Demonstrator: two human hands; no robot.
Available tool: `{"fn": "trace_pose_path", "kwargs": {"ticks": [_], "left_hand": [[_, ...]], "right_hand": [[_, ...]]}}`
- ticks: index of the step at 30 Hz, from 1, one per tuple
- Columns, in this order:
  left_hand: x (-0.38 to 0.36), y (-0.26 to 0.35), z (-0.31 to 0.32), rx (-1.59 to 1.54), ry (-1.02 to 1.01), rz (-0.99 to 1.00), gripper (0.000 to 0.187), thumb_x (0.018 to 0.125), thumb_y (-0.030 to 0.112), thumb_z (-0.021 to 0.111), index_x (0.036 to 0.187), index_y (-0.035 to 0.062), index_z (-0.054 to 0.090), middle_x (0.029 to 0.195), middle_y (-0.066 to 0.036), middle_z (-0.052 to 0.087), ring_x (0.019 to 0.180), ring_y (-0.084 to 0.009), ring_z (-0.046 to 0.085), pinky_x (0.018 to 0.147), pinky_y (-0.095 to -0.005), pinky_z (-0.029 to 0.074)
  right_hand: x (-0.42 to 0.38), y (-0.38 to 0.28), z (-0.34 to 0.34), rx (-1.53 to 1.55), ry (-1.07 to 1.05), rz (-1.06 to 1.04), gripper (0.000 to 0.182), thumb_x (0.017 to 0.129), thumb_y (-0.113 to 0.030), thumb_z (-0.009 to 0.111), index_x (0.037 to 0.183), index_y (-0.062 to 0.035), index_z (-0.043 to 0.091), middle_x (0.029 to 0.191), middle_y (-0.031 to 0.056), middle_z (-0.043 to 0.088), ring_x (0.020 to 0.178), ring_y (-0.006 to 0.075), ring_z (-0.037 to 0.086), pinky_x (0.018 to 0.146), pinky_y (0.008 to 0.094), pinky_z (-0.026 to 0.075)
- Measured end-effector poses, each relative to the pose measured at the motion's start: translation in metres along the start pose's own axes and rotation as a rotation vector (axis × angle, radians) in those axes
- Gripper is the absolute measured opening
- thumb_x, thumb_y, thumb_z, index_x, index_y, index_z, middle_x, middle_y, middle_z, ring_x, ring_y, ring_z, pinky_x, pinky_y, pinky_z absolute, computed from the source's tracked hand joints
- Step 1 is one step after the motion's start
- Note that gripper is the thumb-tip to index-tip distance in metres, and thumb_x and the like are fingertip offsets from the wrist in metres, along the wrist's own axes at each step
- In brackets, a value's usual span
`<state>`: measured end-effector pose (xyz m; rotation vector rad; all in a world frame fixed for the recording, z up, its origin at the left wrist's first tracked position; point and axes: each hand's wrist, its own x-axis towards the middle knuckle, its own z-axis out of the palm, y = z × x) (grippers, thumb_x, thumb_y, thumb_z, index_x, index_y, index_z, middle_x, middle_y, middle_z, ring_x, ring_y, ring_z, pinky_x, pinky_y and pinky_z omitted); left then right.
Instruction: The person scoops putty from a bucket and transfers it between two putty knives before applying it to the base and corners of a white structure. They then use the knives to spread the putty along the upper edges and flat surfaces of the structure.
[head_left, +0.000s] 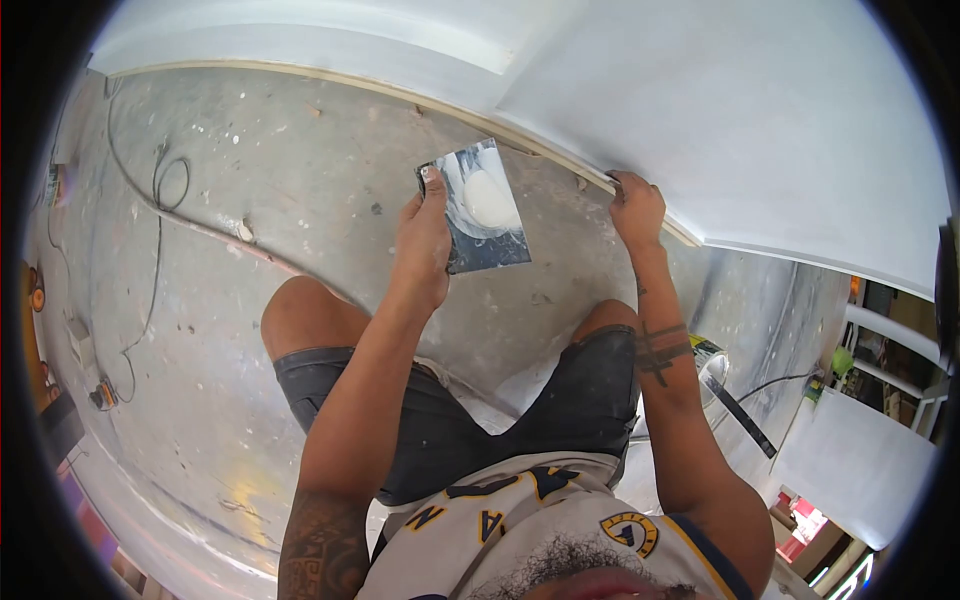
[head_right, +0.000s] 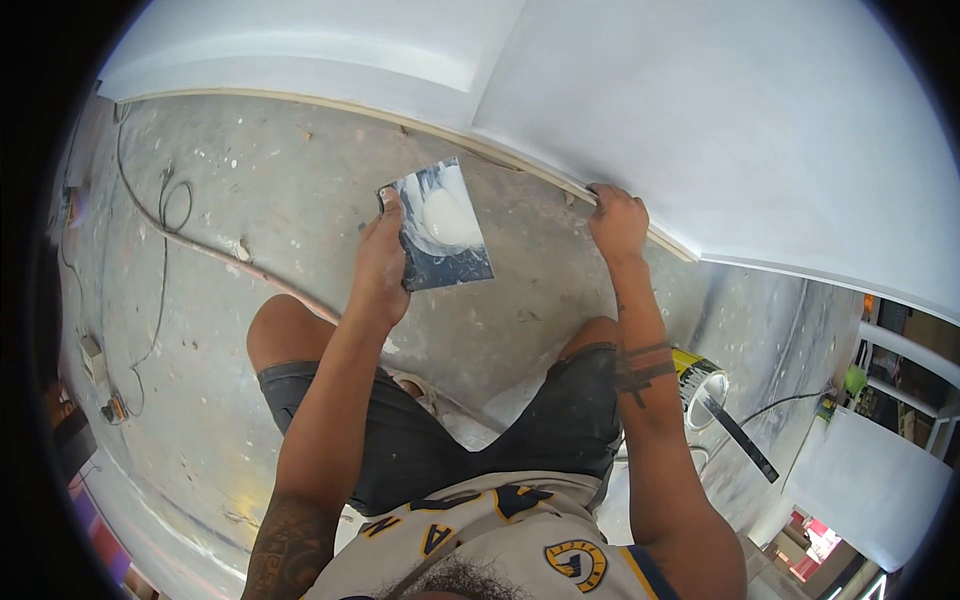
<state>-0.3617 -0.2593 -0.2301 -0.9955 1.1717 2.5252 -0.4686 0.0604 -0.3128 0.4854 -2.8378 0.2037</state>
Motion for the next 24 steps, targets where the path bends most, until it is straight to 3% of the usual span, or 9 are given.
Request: {"fn": "trace_pose_path", "kwargs": {"ticks": [3,5,7,9,11,14,18,20,24], "left_hand": [[-0.002,-0.001,0.003,-0.015,-0.005,-0.015,0.056,0.103,0.050,0.048,0.124,-0.0020,0.053,0.114,-0.009,0.065,0.094,-0.0169,0.066,0.081,-0.0330,0.057],[-0.005,0.000,0.007,-0.027,-0.001,-0.022,0.056,0.103,0.050,0.048,0.124,-0.0019,0.053,0.114,-0.009,0.065,0.094,-0.0172,0.067,0.081,-0.0331,0.057],[-0.002,0.003,0.002,-0.052,0.025,-0.040,0.047,0.105,0.042,0.048,0.122,-0.0003,0.057,0.111,-0.007,0.067,0.093,-0.0171,0.068,0.081,-0.0338,0.057],[0.000,0.003,0.000,-0.044,0.016,-0.054,0.046,0.105,0.042,0.048,0.123,-0.0003,0.057,0.112,-0.007,0.067,0.093,-0.0175,0.068,0.082,-0.0340,0.057],[0.000,0.002,-0.001,-0.040,0.005,-0.063,0.046,0.105,0.041,0.048,0.124,-0.0003,0.057,0.113,-0.007,0.067,0.094,-0.0178,0.068,0.083,-0.0341,0.057],[0.000,0.002,0.000,-0.054,0.001,-0.071,0.046,0.106,0.041,0.047,0.124,-0.0001,0.057,0.113,-0.007,0.067,0.095,-0.0178,0.068,0.084,-0.0336,0.057],[0.003,-0.002,-0.002,-0.065,-0.026,-0.057,0.046,0.106,0.040,0.045,0.124,-0.0002,0.056,0.114,-0.007,0.067,0.096,-0.0172,0.068,0.084,-0.0330,0.056],[0.002,-0.001,0.000,-0.065,-0.033,-0.060,0.046,0.107,0.040,0.044,0.125,-0.0002,0.056,0.114,-0.007,0.067,0.096,-0.0171,0.068,0.084,-0.0330,0.056],[-0.002,0.002,0.004,-0.044,-0.016,-0.066,0.045,0.107,0.040,0.044,0.125,-0.0001,0.056,0.115,-0.007,0.067,0.097,-0.0175,0.067,0.085,-0.0330,0.056]], "right_hand": [[-0.003,0.017,-0.014,0.007,0.043,0.041,0.029,0.078,-0.001,0.064,0.102,-0.0125,0.073,0.098,0.0081,0.072,0.087,0.0304,0.067,0.076,0.0413,0.051],[-0.007,0.027,-0.013,0.008,0.038,0.113,0.034,0.073,0.001,0.061,0.103,-0.0115,0.073,0.097,0.0077,0.072,0.090,0.0279,0.067,0.078,0.0406,0.049],[-0.013,0.022,0.000,-0.004,0.063,0.079,0.033,0.074,0.000,0.061,0.102,-0.0116,0.073,0.097,0.0076,0.072,0.089,0.0285,0.067,0.077,0.0406,0.049],[-0.018,0.022,0.002,-0.015,0.088,0.045,0.032,0.074,0.000,0.062,0.101,-0.0117,0.074,0.097,0.0076,0.072,0.088,0.0291,0.067,0.076,0.0406,0.050],[-0.020,0.027,-0.007,0.007,-0.018,0.050,0.030,0.075,0.000,0.061,0.099,-0.0110,0.074,0.099,0.0081,0.073,0.089,0.0290,0.067,0.076,0.0409,0.050],[-0.020,0.043,-0.010,-0.016,0.085,0.062,0.031,0.074,0.001,0.061,0.099,-0.0108,0.074,0.099,0.0083,0.073,0.090,0.0284,0.067,0.077,0.0409,0.050],[-0.026,0.049,-0.006,0.006,0.022,0.134,0.031,0.074,0.001,0.061,0.099,-0.0115,0.074,0.098,0.0078,0.073,0.091,0.0281,0.068,0.078,0.0410,0.050],[-0.032,0.049,-0.005,-0.027,0.070,0.030,0.030,0.075,0.001,0.062,0.099,-0.0124,0.075,0.096,0.0067,0.073,0.089,0.0281,0.068,0.077,0.0403,0.050],[-0.033,0.062,-0.023,-0.019,-0.002,0.051,0.029,0.075,0.001,0.063,0.099,-0.0120,0.074,0.096,0.0063,0.073,0.088,0.0281,0.068,0.076,0.0399,0.050]]}}
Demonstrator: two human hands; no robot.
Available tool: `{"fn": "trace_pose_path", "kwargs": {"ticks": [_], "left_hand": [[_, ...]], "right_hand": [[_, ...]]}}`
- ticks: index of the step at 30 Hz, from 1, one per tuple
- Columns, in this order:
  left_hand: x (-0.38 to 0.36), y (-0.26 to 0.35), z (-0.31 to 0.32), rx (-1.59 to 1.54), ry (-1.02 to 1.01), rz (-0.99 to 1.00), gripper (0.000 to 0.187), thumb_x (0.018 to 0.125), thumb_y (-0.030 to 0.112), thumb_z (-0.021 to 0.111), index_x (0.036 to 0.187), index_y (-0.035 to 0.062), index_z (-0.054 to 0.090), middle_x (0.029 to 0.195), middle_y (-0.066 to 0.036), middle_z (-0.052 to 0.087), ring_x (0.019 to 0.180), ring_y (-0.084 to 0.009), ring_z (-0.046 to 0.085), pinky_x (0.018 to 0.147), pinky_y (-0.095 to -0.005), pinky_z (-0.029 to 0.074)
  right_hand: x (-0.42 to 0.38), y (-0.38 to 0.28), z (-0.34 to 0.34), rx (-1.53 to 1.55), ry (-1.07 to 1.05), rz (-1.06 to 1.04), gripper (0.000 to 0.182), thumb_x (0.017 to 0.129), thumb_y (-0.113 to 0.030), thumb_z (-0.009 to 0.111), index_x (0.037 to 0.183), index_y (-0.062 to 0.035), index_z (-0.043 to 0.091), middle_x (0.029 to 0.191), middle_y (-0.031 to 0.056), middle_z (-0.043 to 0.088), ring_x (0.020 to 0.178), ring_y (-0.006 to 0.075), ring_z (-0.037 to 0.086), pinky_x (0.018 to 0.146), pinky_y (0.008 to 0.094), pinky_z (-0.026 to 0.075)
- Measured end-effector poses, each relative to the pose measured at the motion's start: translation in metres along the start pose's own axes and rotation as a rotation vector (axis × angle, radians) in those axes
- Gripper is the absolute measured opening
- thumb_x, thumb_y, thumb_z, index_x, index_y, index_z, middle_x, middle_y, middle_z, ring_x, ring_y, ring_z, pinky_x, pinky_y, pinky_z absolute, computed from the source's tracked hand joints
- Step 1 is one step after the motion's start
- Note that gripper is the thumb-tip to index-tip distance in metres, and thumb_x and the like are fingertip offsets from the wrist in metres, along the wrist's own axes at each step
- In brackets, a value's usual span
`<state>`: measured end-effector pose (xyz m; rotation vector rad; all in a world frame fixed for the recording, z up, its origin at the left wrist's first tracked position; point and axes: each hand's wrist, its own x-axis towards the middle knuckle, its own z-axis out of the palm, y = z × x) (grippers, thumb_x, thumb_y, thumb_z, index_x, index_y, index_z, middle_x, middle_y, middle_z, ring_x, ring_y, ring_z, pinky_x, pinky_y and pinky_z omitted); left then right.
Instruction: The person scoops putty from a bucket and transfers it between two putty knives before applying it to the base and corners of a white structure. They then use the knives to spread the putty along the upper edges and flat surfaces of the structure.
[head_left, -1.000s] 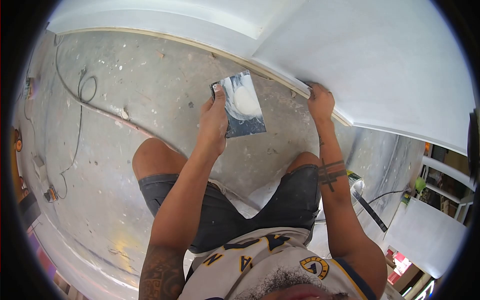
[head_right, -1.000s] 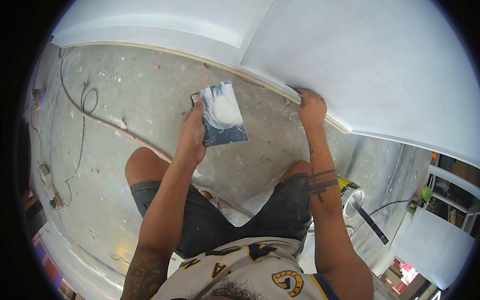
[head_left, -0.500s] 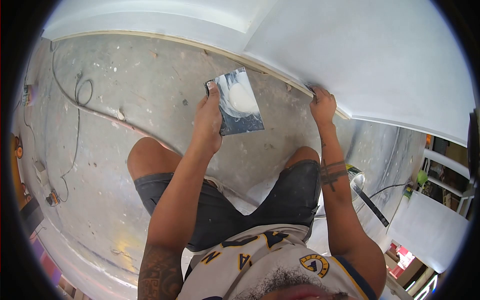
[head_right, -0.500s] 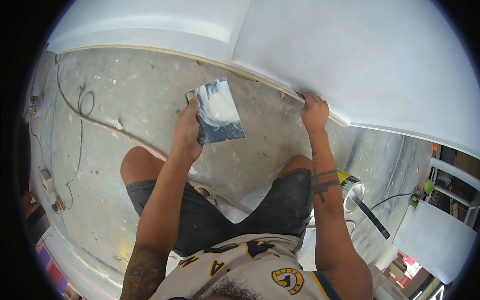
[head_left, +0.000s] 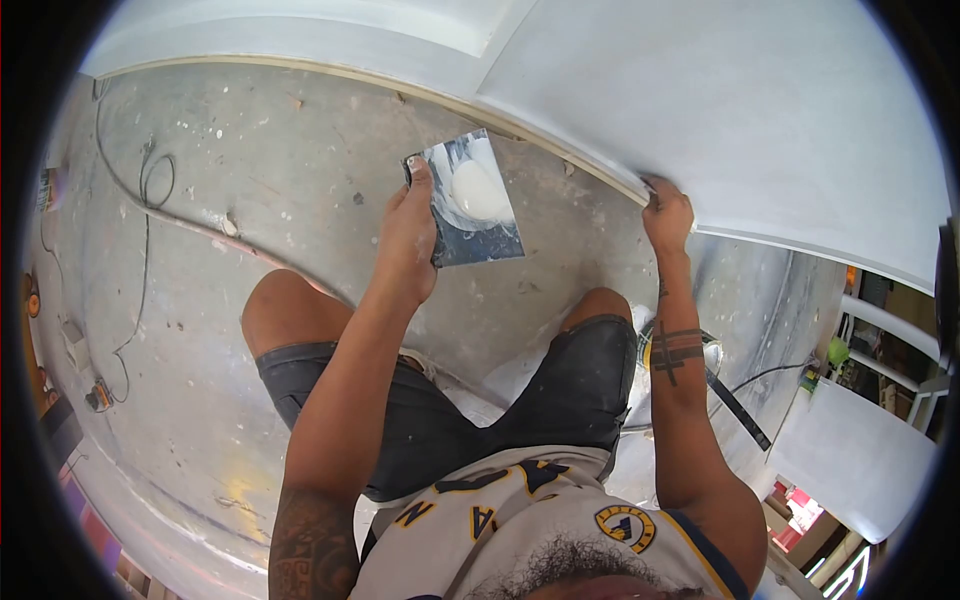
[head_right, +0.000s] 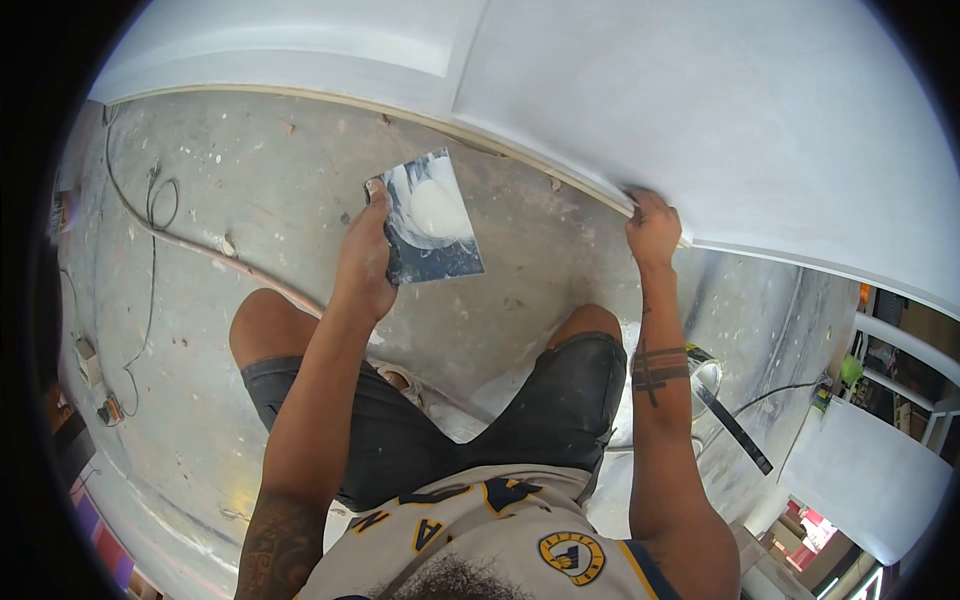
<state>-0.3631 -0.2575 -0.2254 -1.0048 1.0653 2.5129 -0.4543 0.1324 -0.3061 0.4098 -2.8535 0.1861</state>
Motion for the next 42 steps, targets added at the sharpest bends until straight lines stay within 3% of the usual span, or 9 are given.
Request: {"fn": "trace_pose_path", "kwargs": {"ticks": [2,7,9,12,28,30,36,40,42], "left_hand": [[0.000,-0.002,0.001,-0.011,0.004,-0.001,0.046,0.107,0.040,0.044,0.125,0.0000,0.057,0.115,-0.007,0.067,0.097,-0.0176,0.067,0.085,-0.0330,0.056],[0.006,-0.003,-0.006,0.012,-0.004,-0.013,0.046,0.107,0.041,0.044,0.125,0.0008,0.057,0.115,-0.007,0.067,0.098,-0.0178,0.067,0.085,-0.0330,0.056],[0.005,-0.004,-0.004,0.012,0.003,-0.014,0.045,0.107,0.041,0.044,0.125,0.0011,0.057,0.115,-0.007,0.067,0.098,-0.0178,0.067,0.085,-0.0331,0.056],[0.005,-0.005,-0.001,0.018,0.018,-0.016,0.045,0.107,0.040,0.044,0.125,0.0016,0.057,0.115,-0.007,0.066,0.098,-0.0177,0.067,0.085,-0.0334,0.056],[-0.001,-0.012,0.010,0.033,-0.027,-0.007,0.041,0.108,0.036,0.043,0.125,0.0012,0.057,0.116,-0.007,0.066,0.100,-0.0172,0.067,0.085,-0.0332,0.056],[0.000,-0.013,0.010,0.029,-0.033,-0.011,0.041,0.108,0.036,0.043,0.125,0.0013,0.057,0.117,-0.006,0.066,0.100,-0.0171,0.067,0.086,-0.0332,0.056],[-0.003,-0.016,0.013,0.016,-0.042,-0.031,0.040,0.108,0.035,0.043,0.126,0.0020,0.056,0.118,-0.006,0.065,0.103,-0.0170,0.066,0.089,-0.0341,0.055],[-0.003,-0.015,0.013,0.018,-0.058,-0.032,0.041,0.108,0.036,0.042,0.128,0.0022,0.056,0.119,-0.006,0.065,0.105,-0.0173,0.065,0.091,-0.0347,0.054],[-0.003,-0.014,0.014,0.026,-0.063,-0.025,0.042,0.108,0.036,0.042,0.128,0.0021,0.055,0.120,-0.006,0.065,0.105,-0.0175,0.065,0.092,-0.0347,0.054]], "right_hand": [[0.000,0.011,0.000,0.002,0.055,0.079,0.030,0.075,0.001,0.063,0.099,-0.0116,0.074,0.096,0.0063,0.073,0.088,0.0279,0.068,0.076,0.0397,0.050],[-0.012,0.013,0.012,-0.014,0.100,0.014,0.029,0.076,0.001,0.063,0.099,-0.0120,0.074,0.096,0.0064,0.073,0.089,0.0276,0.068,0.076,0.0398,0.051],[-0.015,0.019,0.000,-0.044,-0.076,0.059,0.031,0.075,0.001,0.063,0.100,-0.0127,0.074,0.098,0.0061,0.073,0.090,0.0269,0.068,0.077,0.0397,0.051],[-0.015,0.039,-0.005,-0.049,0.068,0.072,0.032,0.074,0.001,0.063,0.101,-0.0134,0.074,0.100,0.0054,0.073,0.091,0.0267,0.068,0.078,0.0394,0.051],[-0.045,0.077,-0.014,-0.057,0.071,0.071,0.035,0.073,0.002,0.062,0.100,-0.0136,0.076,0.103,0.0059,0.074,0.093,0.0280,0.068,0.081,0.0381,0.052],[-0.045,0.088,-0.023,-0.045,-0.074,0.061,0.036,0.073,0.003,0.061,0.101,-0.0140,0.076,0.103,0.0066,0.074,0.094,0.0284,0.068,0.083,0.0388,0.053],[-0.059,0.101,-0.012,-0.065,0.062,0.151,0.038,0.072,0.003,0.061,0.104,-0.0137,0.076,0.106,0.0071,0.073,0.096,0.0290,0.068,0.085,0.0404,0.054],[-0.056,0.109,-0.028,-0.012,-0.084,0.186,0.039,0.073,0.003,0.060,0.104,-0.0145,0.076,0.104,0.0079,0.073,0.095,0.0290,0.068,0.084,0.0399,0.054],[-0.053,0.111,-0.028,0.004,-0.028,0.213,0.038,0.073,0.003,0.060,0.104,-0.0148,0.076,0.103,0.0083,0.073,0.095,0.0294,0.068,0.083,0.0398,0.054]]}}
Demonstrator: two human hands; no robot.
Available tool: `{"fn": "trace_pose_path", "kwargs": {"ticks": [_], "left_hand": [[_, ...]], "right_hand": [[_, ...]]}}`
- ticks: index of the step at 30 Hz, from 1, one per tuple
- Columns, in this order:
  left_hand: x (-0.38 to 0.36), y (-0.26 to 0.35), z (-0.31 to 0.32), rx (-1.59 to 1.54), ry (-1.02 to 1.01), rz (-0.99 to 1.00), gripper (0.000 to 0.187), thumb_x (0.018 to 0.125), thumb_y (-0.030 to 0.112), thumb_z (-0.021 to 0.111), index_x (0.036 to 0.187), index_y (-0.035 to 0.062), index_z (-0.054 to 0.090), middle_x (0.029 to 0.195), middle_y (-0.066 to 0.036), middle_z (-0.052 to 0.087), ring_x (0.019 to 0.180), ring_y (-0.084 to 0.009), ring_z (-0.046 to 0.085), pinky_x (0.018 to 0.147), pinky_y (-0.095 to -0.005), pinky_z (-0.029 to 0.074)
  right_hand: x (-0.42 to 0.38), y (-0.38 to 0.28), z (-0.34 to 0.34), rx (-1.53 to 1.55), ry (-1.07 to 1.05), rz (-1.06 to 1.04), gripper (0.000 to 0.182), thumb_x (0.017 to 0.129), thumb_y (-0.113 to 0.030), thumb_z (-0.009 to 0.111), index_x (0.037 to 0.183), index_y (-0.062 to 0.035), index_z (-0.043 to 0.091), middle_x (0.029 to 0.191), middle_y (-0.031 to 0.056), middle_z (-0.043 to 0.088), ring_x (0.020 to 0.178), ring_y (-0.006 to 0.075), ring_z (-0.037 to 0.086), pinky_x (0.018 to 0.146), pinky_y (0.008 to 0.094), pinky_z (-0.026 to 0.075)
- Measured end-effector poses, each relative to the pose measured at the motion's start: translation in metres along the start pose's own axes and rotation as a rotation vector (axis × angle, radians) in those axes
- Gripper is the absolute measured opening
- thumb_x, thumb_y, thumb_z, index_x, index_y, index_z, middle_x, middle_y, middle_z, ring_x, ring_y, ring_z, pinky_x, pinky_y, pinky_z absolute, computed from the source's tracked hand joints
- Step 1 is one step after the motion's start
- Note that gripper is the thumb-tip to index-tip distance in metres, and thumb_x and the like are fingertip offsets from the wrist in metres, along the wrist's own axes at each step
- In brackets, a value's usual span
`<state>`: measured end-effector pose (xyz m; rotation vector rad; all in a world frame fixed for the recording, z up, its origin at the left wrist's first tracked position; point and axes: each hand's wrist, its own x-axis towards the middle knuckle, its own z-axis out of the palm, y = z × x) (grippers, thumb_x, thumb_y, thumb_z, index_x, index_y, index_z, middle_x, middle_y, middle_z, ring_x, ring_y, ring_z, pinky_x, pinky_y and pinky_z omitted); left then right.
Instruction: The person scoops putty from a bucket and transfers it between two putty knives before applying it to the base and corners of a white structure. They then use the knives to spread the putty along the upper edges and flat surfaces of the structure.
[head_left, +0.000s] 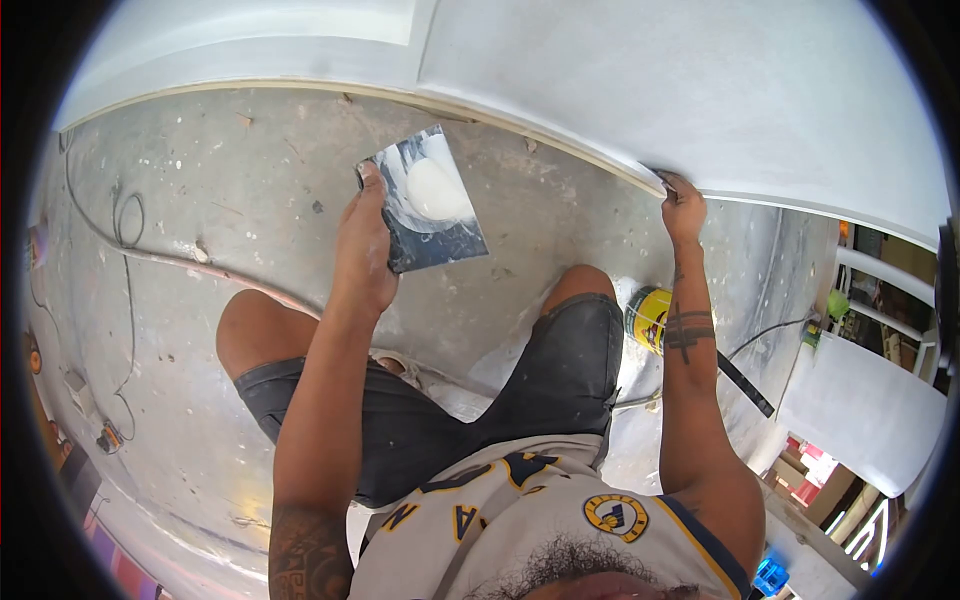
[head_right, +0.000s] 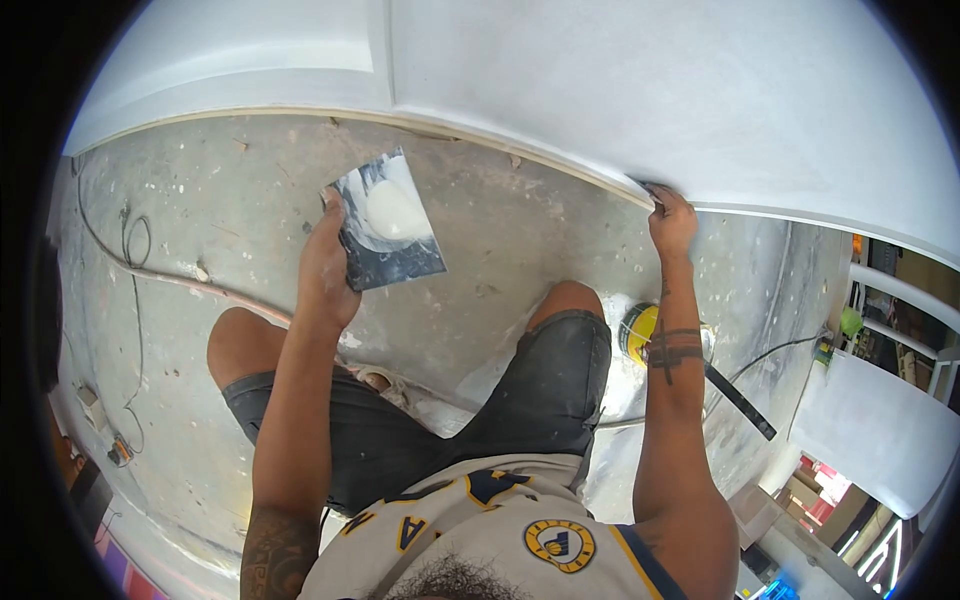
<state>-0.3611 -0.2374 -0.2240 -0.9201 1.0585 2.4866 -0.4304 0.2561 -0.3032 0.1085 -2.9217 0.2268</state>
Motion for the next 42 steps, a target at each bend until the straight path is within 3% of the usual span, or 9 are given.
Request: {"fn": "trace_pose_path", "kwargs": {"ticks": [9,11,15,19,21,24,29,35,42], "left_hand": [[-0.004,-0.001,0.002,-0.012,-0.011,-0.028,0.042,0.108,0.037,0.043,0.129,0.0025,0.055,0.120,-0.006,0.065,0.105,-0.0178,0.066,0.091,-0.0346,0.054],[-0.004,-0.001,0.003,-0.013,-0.010,-0.046,0.042,0.107,0.037,0.043,0.129,0.0029,0.056,0.119,-0.006,0.066,0.103,-0.0182,0.067,0.090,-0.0345,0.055],[-0.003,-0.013,0.004,-0.152,-0.112,-0.205,0.040,0.107,0.036,0.045,0.125,0.0034,0.057,0.114,-0.008,0.068,0.099,-0.0200,0.069,0.086,-0.0355,0.058],[-0.009,-0.030,0.012,-0.199,-0.234,-0.415,0.039,0.106,0.035,0.046,0.124,0.0031,0.058,0.113,-0.011,0.068,0.098,-0.0209,0.070,0.086,-0.0374,0.058],[-0.017,-0.032,0.019,-0.215,-0.304,-0.444,0.040,0.105,0.035,0.047,0.126,0.0032,0.057,0.114,-0.011,0.068,0.098,-0.0213,0.070,0.087,-0.0381,0.058],[-0.019,-0.030,0.018,-0.184,-0.354,-0.383,0.042,0.104,0.036,0.049,0.128,0.0018,0.056,0.115,-0.011,0.068,0.099,-0.0220,0.070,0.086,-0.0380,0.058],[-0.019,-0.012,0.013,-0.110,-0.251,-0.158,0.041,0.105,0.034,0.048,0.128,-0.0007,0.054,0.114,-0.011,0.067,0.098,-0.0199,0.069,0.083,-0.0349,0.058],[-0.019,-0.003,0.005,-0.107,-0.129,-0.017,0.041,0.105,0.035,0.047,0.127,0.0014,0.056,0.114,-0.009,0.068,0.098,-0.0199,0.069,0.086,-0.0359,0.057],[-0.019,-0.008,0.005,-0.138,-0.170,-0.049,0.041,0.107,0.031,0.044,0.128,-0.0024,0.053,0.115,-0.011,0.067,0.099,-0.0198,0.069,0.083,-0.0349,0.058]], "right_hand": [[-0.015,0.010,-0.005,0.082,-0.044,0.020,0.029,0.080,0.002,0.065,0.102,-0.0135,0.076,0.103,0.0100,0.073,0.093,0.0305,0.070,0.081,0.0364,0.055],[-0.021,-0.009,-0.020,0.164,-0.119,0.109,0.027,0.081,0.003,0.066,0.102,-0.0120,0.076,0.104,0.0109,0.073,0.094,0.0301,0.071,0.080,0.0347,0.055],[-0.040,-0.107,-0.060,0.497,0.036,0.169,0.028,0.084,0.006,0.064,0.109,-0.0039,0.072,0.104,0.0159,0.074,0.097,0.0285,0.072,0.083,0.0320,0.055],[-0.070,-0.219,-0.098,0.744,0.192,-0.447,0.030,0.085,-0.002,0.068,0.114,-0.0094,0.069,0.124,0.0172,0.066,0.114,0.0371,0.064,0.089,0.0462,0.053],[-0.070,-0.246,-0.113,0.660,0.114,-0.732,0.034,0.080,-0.022,0.076,0.113,-0.0175,0.070,0.128,0.0148,0.064,0.118,0.0379,0.062,0.094,0.0491,0.049],[-0.078,-0.263,-0.088,0.549,0.128,-0.536,0.039,0.083,-0.013,0.069,0.121,-0.0188,0.068,0.129,0.0112,0.063,0.121,0.0360,0.058,0.097,0.0483,0.046],[-0.045,-0.195,-0.079,0.086,-0.211,-0.509,0.052,0.071,0.006,0.059,0.120,-0.0100,0.066,0.127,0.0121,0.064,0.117,0.0333,0.060,0.099,0.0466,0.042],[0.008,-0.051,-0.048,0.142,-0.046,-0.207,0.042,0.076,0.012,0.053,0.111,-0.0053,0.069,0.106,0.0175,0.069,0.099,0.0385,0.065,0.087,0.0459,0.051],[0.004,-0.031,0.001,0.070,-0.031,-0.110,0.037,0.081,0.004,0.056,0.111,-0.0118,0.070,0.106,0.0129,0.070,0.096,0.0357,0.066,0.081,0.0440,0.054]]}}
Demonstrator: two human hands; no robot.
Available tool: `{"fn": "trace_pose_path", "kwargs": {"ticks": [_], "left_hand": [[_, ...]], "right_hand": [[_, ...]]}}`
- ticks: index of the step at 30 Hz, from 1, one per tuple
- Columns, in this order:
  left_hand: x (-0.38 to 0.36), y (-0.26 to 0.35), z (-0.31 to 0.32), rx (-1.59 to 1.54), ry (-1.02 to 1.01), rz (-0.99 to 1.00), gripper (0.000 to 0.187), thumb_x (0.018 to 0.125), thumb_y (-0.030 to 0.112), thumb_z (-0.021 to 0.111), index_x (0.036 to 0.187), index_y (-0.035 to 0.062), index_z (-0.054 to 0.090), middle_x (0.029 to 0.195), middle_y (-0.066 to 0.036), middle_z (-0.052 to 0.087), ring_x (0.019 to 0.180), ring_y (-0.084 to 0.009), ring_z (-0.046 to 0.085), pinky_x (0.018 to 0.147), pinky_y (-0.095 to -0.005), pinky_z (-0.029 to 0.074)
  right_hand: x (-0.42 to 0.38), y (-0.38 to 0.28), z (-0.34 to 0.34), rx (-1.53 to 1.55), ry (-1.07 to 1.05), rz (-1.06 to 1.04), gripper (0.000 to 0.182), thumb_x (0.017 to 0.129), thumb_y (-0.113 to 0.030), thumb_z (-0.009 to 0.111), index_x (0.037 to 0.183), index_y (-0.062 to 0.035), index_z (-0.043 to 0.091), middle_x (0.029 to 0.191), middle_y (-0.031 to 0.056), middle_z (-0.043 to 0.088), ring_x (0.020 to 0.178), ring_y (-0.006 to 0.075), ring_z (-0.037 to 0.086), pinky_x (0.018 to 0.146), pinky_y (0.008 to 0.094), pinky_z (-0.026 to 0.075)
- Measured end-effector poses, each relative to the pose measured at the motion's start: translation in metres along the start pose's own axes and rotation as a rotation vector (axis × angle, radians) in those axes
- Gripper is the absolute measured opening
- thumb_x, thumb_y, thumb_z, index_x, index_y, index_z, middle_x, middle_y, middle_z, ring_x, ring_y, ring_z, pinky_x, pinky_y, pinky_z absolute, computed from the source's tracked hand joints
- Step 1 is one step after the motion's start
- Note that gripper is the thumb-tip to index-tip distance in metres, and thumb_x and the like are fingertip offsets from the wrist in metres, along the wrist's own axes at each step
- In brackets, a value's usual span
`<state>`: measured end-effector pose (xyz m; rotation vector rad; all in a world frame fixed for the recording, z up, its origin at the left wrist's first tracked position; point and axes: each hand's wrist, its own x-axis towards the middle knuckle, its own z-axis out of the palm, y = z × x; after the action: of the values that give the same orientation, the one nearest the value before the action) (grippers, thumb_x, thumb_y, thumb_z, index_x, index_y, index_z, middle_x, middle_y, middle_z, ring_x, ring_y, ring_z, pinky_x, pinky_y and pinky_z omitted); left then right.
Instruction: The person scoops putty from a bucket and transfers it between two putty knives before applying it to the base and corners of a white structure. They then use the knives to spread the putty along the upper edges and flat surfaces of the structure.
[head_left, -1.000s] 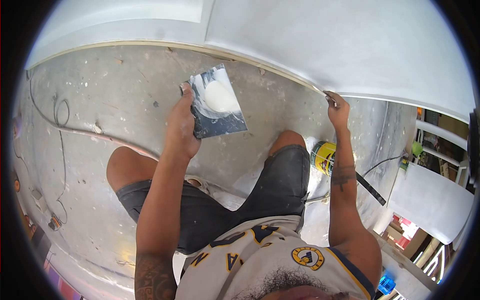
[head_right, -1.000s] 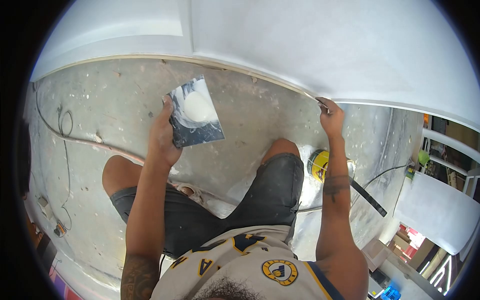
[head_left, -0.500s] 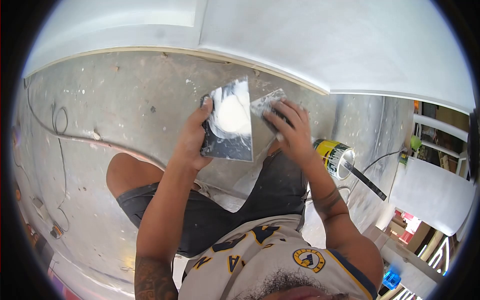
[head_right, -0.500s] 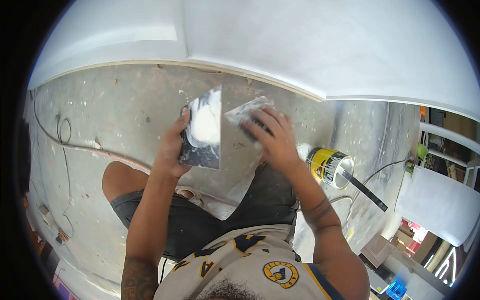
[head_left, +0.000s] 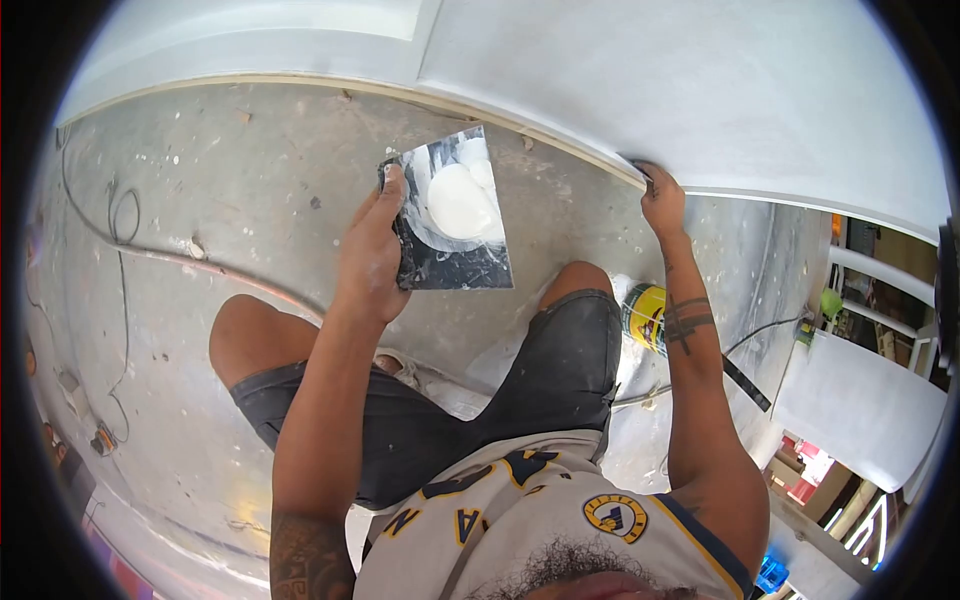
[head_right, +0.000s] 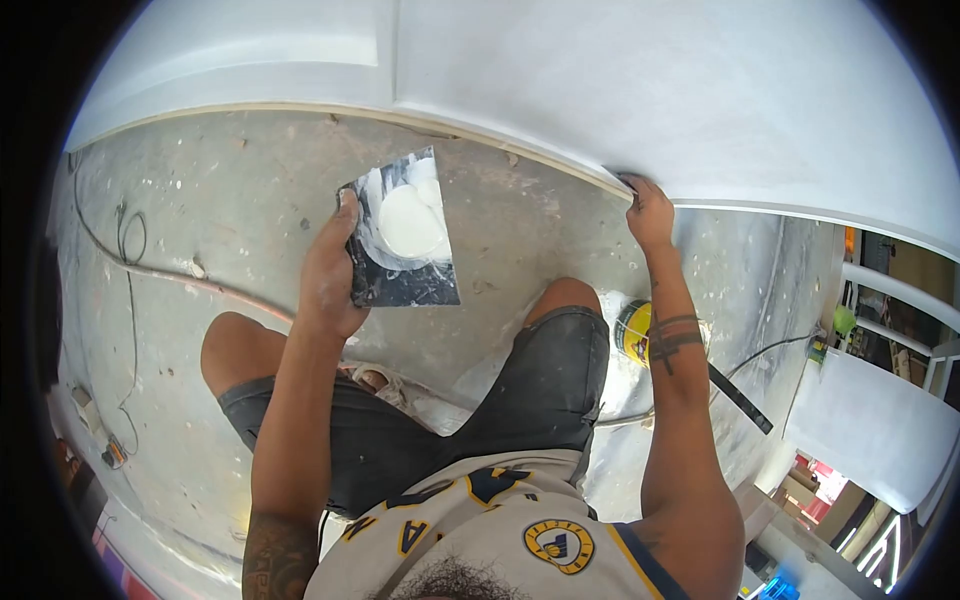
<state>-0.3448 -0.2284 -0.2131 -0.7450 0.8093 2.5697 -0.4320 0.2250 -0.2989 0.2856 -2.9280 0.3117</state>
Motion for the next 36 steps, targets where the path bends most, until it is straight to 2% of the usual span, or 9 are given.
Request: {"fn": "trace_pose_path", "kwargs": {"ticks": [13,15,20,24,27,30,33,34,36], "left_hand": [[0.004,-0.003,0.000,0.001,-0.015,-0.003,0.043,0.107,0.034,0.044,0.129,-0.0017,0.053,0.116,-0.010,0.066,0.098,-0.0197,0.069,0.083,-0.0344,0.059],[0.007,0.000,-0.002,0.009,-0.027,-0.004,0.043,0.107,0.035,0.044,0.129,-0.0012,0.054,0.115,-0.010,0.067,0.098,-0.0195,0.069,0.083,-0.0341,0.059],[0.010,0.002,-0.004,-0.062,-0.014,-0.073,0.043,0.107,0.036,0.045,0.125,-0.0004,0.057,0.112,-0.010,0.068,0.096,-0.0190,0.070,0.083,-0.0338,0.059],[0.008,0.003,0.001,-0.097,-0.040,-0.266,0.040,0.107,0.033,0.044,0.127,0.0003,0.055,0.113,-0.011,0.067,0.098,-0.0222,0.070,0.085,-0.0363,0.059],[0.008,-0.002,-0.004,-0.166,-0.211,-0.342,0.040,0.107,0.032,0.044,0.128,-0.0002,0.053,0.113,-0.012,0.067,0.100,-0.0238,0.070,0.088,-0.0384,0.059],[0.009,0.004,-0.009,-0.107,-0.170,-0.209,0.041,0.106,0.032,0.045,0.129,-0.0002,0.052,0.114,-0.012,0.067,0.101,-0.0234,0.069,0.089,-0.0389,0.058],[0.009,0.016,-0.010,-0.056,-0.100,-0.019,0.043,0.106,0.035,0.046,0.130,0.0002,0.054,0.115,-0.010,0.067,0.102,-0.0206,0.068,0.088,-0.0367,0.057],[0.008,0.017,-0.010,-0.039,-0.097,-0.014,0.043,0.106,0.035,0.046,0.130,0.0002,0.054,0.115,-0.010,0.067,0.102,-0.0206,0.068,0.088,-0.0367,0.057],[0.006,0.013,-0.012,0.142,0.035,0.254,0.045,0.107,0.038,0.046,0.127,0.0002,0.057,0.118,-0.008,0.066,0.101,-0.0160,0.066,0.088,-0.0329,0.054]], "right_hand": [[0.006,-0.006,0.003,-0.014,0.043,-0.041,0.035,0.080,0.005,0.058,0.108,-0.0100,0.072,0.103,0.0153,0.071,0.092,0.0371,0.067,0.079,0.0450,0.054],[0.006,-0.008,-0.008,-0.065,-0.221,0.017,0.034,0.084,0.004,0.058,0.113,-0.0085,0.070,0.104,0.0161,0.071,0.090,0.0367,0.068,0.080,0.0413,0.055],[0.000,-0.125,-0.043,0.435,0.062,0.144,0.028,0.090,0.003,0.059,0.117,-0.0008,0.068,0.108,0.0186,0.072,0.101,0.0298,0.071,0.089,0.0349,0.053],[-0.026,-0.234,-0.066,0.788,0.302,-0.370,0.031,0.089,0.003,0.059,0.117,-0.0020,0.068,0.124,0.0218,0.065,0.115,0.0397,0.064,0.101,0.0464,0.049],[-0.033,-0.261,-0.057,0.736,0.147,-0.720,0.040,0.085,0.005,0.058,0.123,-0.0050,0.066,0.129,0.0241,0.062,0.121,0.0451,0.059,0.105,0.0529,0.045],[-0.032,-0.268,-0.029,0.646,0.215,-0.484,0.049,0.082,0.006,0.057,0.129,-0.0091,0.063,0.134,0.0230,0.058,0.125,0.0435,0.056,0.107,0.0522,0.044],[-0.018,-0.232,-0.031,0.154,-0.088,-0.380,0.048,0.088,0.006,0.054,0.135,-0.0059,0.058,0.133,0.0187,0.059,0.125,0.0361,0.057,0.106,0.0454,0.045],[-0.018,-0.231,-0.032,0.167,-0.077,-0.375,0.048,0.088,0.006,0.054,0.135,-0.0059,0.058,0.133,0.0187,0.059,0.125,0.0361,0.057,0.106,0.0454,0.045],[-0.021,-0.236,-0.033,0.767,0.091,0.237,0.035,0.093,0.003,0.053,0.127,-0.0022,0.061,0.119,0.0155,0.066,0.112,0.0294,0.065,0.096,0.0403,0.052]]}}
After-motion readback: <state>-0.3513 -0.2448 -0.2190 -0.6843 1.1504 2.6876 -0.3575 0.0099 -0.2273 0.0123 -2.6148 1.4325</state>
